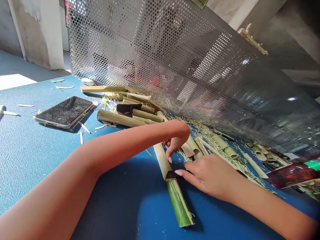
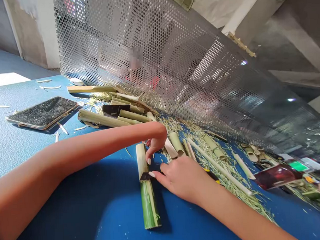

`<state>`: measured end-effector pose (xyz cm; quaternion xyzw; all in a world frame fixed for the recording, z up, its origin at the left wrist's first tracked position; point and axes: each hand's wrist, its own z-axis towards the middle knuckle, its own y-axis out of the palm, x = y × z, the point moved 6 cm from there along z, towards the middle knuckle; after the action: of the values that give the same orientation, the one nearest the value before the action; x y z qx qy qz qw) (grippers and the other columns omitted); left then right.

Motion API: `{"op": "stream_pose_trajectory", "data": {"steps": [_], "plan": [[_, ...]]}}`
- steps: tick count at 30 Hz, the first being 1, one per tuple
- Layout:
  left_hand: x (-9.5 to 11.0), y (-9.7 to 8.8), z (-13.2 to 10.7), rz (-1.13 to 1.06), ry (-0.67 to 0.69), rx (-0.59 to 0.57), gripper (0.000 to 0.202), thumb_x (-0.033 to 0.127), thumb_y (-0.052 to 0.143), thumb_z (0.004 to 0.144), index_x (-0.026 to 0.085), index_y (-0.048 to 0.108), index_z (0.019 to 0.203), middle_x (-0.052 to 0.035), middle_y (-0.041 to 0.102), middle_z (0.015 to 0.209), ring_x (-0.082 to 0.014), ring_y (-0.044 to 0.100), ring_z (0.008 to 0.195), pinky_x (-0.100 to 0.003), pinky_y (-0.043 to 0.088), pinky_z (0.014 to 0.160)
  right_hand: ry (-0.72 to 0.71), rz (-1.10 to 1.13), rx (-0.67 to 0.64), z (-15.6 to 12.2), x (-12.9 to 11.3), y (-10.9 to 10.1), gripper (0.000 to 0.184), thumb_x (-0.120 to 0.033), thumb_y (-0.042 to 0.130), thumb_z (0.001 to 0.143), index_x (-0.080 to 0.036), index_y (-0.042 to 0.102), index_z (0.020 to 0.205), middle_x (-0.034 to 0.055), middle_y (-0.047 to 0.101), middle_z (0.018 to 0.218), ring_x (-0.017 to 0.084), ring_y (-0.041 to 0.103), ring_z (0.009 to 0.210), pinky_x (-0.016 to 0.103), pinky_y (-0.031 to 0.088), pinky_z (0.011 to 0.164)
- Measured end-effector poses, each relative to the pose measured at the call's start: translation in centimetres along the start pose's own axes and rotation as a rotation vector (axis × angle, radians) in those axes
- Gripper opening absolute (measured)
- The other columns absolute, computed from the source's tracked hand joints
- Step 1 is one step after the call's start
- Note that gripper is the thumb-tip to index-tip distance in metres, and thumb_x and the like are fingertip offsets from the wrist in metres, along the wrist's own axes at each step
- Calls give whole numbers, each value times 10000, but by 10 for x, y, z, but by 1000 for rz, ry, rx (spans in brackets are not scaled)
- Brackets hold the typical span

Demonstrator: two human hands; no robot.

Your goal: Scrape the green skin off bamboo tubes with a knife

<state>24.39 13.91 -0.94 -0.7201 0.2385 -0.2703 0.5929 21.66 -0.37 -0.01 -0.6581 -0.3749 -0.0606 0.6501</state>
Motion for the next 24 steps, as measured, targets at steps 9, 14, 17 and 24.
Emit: {"op": "stream_pose_trajectory", "data": {"steps": [9, 14, 17, 24], "plan": [[3, 3, -19, -27, -50, -211, 357, 236, 875, 283, 182, 688, 582, 3, 591, 577, -171, 555, 582, -238, 461, 490, -193, 66, 186, -16, -23, -14, 447, -355, 326, 936, -201, 552, 583, -1, 552, 450, 142, 455, 367, 314, 76, 475], [6, 8, -35, 58, 35, -396, 332, 224, 871, 328, 172, 694, 604, -21, 595, 633, -213, 579, 669, -272, 492, 544, -57, -6, 190, -14, -12, -9, 479, -388, 305, 942, -189, 578, 603, 22, 564, 457, 141, 472, 385, 294, 112, 467], [5, 5, -38, -4, 25, -381, 327, 274, 869, 354, 150, 685, 595, -39, 590, 621, -230, 583, 657, -286, 484, 531, 18, -28, 138, -1, -2, -3, 456, -400, 350, 927, -186, 614, 624, 33, 600, 492, 150, 504, 417, 283, 138, 465], [3, 3, -42, -31, -8, -380, 297, 252, 866, 367, 166, 687, 588, -27, 587, 602, -209, 569, 641, -272, 475, 536, -48, -1, 203, -3, -7, -4, 463, -351, 309, 940, -185, 587, 609, 28, 578, 463, 157, 495, 386, 301, 131, 451]]}}
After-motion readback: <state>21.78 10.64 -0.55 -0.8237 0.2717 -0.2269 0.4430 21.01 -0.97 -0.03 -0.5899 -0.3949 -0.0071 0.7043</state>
